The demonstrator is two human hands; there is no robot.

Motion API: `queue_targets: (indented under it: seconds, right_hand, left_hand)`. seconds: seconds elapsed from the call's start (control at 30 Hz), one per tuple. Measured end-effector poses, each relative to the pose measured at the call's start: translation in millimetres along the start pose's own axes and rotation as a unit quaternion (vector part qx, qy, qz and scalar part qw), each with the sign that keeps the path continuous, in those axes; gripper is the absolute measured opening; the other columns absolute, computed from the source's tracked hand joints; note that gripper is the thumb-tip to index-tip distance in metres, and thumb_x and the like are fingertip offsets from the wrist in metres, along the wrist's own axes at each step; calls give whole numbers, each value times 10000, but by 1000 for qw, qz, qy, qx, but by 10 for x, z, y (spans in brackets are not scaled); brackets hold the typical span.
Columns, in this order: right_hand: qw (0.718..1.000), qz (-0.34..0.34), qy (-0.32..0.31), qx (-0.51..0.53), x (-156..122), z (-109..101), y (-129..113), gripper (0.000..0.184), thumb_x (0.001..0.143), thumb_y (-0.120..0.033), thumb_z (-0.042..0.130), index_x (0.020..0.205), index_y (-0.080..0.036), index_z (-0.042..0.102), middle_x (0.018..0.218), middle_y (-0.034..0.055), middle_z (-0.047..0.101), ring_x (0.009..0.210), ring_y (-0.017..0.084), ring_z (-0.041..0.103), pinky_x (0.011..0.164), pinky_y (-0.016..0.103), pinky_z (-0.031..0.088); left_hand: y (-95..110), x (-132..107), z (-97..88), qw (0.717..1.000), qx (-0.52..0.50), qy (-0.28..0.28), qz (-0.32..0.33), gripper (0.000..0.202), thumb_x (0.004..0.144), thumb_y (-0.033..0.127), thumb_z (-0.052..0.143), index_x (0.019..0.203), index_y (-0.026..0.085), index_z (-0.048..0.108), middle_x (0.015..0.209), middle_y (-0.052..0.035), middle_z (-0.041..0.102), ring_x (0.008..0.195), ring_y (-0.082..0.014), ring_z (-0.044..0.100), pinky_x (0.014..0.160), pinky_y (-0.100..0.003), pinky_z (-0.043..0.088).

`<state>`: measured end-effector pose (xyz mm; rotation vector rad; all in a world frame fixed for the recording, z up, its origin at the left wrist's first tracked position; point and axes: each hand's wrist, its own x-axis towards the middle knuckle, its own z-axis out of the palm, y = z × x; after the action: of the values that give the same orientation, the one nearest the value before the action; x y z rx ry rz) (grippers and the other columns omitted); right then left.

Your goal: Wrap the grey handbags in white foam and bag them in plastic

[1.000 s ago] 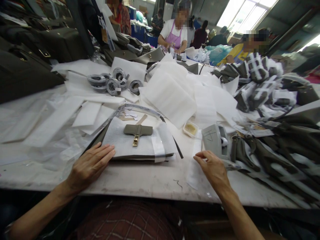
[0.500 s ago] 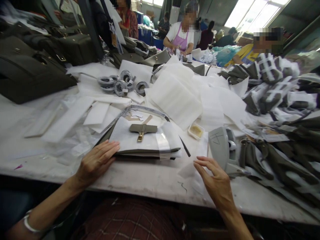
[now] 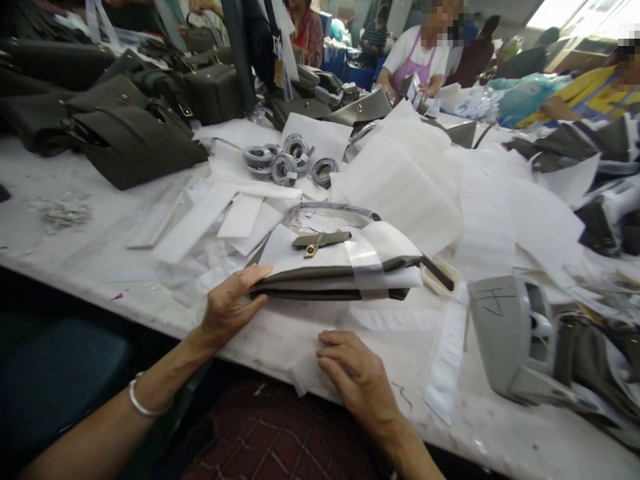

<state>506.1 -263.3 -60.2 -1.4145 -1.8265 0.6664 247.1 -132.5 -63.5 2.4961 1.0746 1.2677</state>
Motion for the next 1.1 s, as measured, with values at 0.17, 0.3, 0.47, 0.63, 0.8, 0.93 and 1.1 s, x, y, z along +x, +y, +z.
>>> queue_targets:
  seconds: [0.17, 0.3, 0.47, 0.63, 0.8, 0.93, 1.1]
  right_hand:
    - [957, 210, 180, -87, -203, -303, 350, 292, 922, -466, 565, 1063, -251, 704, 1190, 90, 692, 1122, 275, 645, 986, 498, 520]
    - [961, 179, 135, -161, -153, -121, 541, 452, 932, -485, 530, 1289, -218, 601, 1402, 138, 556, 1344, 325, 462, 1111, 625, 356]
    - [982, 14, -5, -188, 600, 332, 296, 443, 888, -359, 648, 1297, -200, 587, 1380, 139, 572, 1331, 326, 466, 1107, 606, 370]
    - [976, -94, -147, -134, 1099, 530, 70, 468, 887, -297, 666, 1335, -202, 567, 1320, 95, 630, 1247, 277, 546, 1071, 473, 451]
    - [986, -78, 14, -150, 695, 259, 186, 308, 936, -265, 584, 1241, -220, 602, 1201, 95, 672, 1152, 274, 593, 968, 466, 512]
    - [980, -95, 8, -175, 191, 38, 201, 337, 905, -335, 652, 1230, -262, 608, 1200, 74, 674, 1175, 281, 587, 975, 476, 505]
    - [967, -159, -29, -198, -37, 301, 59, 323, 871, -357, 692, 1170, -242, 649, 1274, 98, 646, 1248, 331, 547, 1020, 567, 464]
  left_hand:
    - [-12, -27, 41, 999, -14, 16, -26, 462, 870, 112, 603, 1312, 238, 549, 1195, -48, 703, 1141, -208, 659, 1046, -382, 523]
    - [-1, -34, 60, 997, -25, 28, -69, 424, 861, 109, 607, 1266, 231, 572, 1190, -47, 705, 1132, -207, 662, 1037, -377, 528]
    - [21, -11, 57, 989, -42, 56, -129, 394, 838, 129, 623, 1218, 225, 590, 1151, -29, 711, 1032, -184, 692, 950, -324, 566]
    - [26, 9, 38, 986, -40, 69, -144, 380, 826, 121, 604, 1190, 229, 598, 1101, -12, 720, 979, -170, 701, 901, -292, 577]
    - [0, -28, 39, 989, -56, 52, -130, 382, 839, 110, 626, 1205, 212, 586, 1147, -42, 709, 1054, -178, 681, 955, -307, 559]
    - [-12, -50, 76, 998, -48, 23, -46, 406, 853, 69, 619, 1238, 186, 567, 1164, -60, 705, 1122, -171, 651, 1046, -327, 510]
    - [45, -62, 164, 996, 22, -31, 86, 296, 929, 103, 551, 1215, 165, 593, 1174, -76, 698, 1134, -177, 641, 1083, -398, 482]
